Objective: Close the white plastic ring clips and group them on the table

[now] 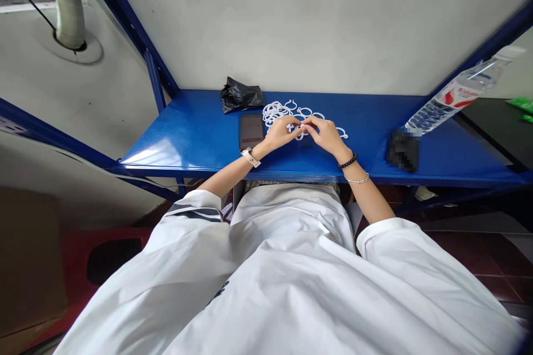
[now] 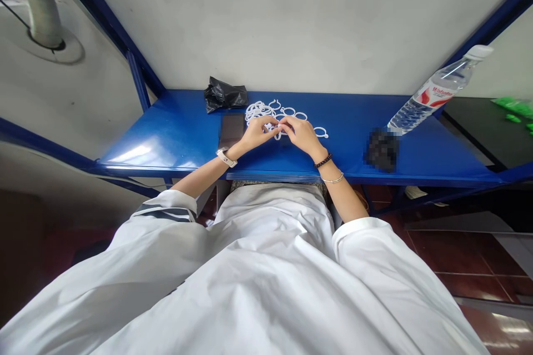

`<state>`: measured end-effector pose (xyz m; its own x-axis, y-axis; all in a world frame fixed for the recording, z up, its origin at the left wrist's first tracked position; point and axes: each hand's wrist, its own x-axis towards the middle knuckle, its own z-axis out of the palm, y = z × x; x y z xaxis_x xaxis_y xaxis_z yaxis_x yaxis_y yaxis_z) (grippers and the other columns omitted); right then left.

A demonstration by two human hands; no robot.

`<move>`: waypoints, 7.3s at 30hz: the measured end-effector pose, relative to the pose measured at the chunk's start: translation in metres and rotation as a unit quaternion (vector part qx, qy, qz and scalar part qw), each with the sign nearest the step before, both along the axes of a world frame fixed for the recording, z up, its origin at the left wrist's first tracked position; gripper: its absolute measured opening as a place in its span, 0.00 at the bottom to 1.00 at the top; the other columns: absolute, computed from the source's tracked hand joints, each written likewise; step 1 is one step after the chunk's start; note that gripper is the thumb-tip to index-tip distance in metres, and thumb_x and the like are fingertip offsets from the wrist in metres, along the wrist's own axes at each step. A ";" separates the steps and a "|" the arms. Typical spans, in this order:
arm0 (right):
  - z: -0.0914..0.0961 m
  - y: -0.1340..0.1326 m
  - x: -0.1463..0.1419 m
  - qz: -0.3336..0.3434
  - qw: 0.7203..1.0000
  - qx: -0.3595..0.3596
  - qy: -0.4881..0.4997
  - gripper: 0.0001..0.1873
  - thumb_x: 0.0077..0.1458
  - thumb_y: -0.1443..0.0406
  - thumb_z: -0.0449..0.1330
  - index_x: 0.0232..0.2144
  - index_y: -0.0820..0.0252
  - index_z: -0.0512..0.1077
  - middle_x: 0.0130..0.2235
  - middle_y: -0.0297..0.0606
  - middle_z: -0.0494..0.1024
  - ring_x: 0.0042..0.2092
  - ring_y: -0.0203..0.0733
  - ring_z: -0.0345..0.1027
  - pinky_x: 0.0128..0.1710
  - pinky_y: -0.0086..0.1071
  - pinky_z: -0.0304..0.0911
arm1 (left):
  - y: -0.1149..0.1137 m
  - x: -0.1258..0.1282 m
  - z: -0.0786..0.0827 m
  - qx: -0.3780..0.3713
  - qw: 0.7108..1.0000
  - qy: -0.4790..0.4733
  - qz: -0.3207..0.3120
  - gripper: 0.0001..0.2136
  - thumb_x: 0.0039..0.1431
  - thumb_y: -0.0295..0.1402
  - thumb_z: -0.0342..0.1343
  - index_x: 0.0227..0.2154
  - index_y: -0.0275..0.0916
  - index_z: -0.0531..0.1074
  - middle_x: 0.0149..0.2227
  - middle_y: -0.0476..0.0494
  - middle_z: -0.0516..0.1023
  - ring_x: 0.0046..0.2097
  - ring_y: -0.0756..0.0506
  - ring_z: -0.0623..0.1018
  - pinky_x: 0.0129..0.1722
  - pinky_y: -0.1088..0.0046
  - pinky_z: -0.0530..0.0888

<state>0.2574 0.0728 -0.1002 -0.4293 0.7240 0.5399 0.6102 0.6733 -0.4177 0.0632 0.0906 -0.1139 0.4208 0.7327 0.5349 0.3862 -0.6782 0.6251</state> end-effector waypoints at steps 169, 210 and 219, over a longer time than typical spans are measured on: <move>-0.025 -0.058 -0.012 -0.068 0.990 -0.119 -0.008 0.13 0.65 0.57 0.53 0.36 0.57 0.72 0.27 0.36 0.77 0.27 0.41 0.68 0.29 0.31 0.54 | -0.068 -0.030 -0.017 -0.055 0.997 0.006 0.045 0.10 0.65 0.39 0.54 0.41 0.39 0.70 0.41 0.42 0.79 0.39 0.48 0.79 0.37 0.73 0.76; -0.027 -0.065 -0.015 -0.023 0.988 -0.020 -0.151 0.19 0.70 0.59 0.48 0.49 0.60 0.75 0.43 0.45 0.83 0.43 0.48 0.77 0.37 0.34 0.63 | -0.071 -0.032 -0.013 -0.096 0.994 -0.025 0.055 0.12 0.68 0.40 0.48 0.36 0.37 0.70 0.20 0.51 0.74 0.23 0.50 0.75 0.30 0.76 0.71; -0.026 -0.066 -0.017 -0.040 0.982 -0.013 -0.183 0.20 0.72 0.59 0.45 0.44 0.59 0.75 0.42 0.44 0.83 0.42 0.48 0.76 0.35 0.33 0.59 | -0.073 -0.031 -0.012 -0.101 0.995 -0.006 0.021 0.16 0.65 0.43 0.52 0.45 0.36 0.70 0.22 0.51 0.74 0.24 0.50 0.74 0.28 0.76 0.69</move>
<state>0.2407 0.0064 -0.1263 -0.5324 0.7751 0.3402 0.7735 0.6087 -0.1764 0.0327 0.0174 -0.1260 0.3821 0.8425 0.3798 0.4030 -0.5217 0.7520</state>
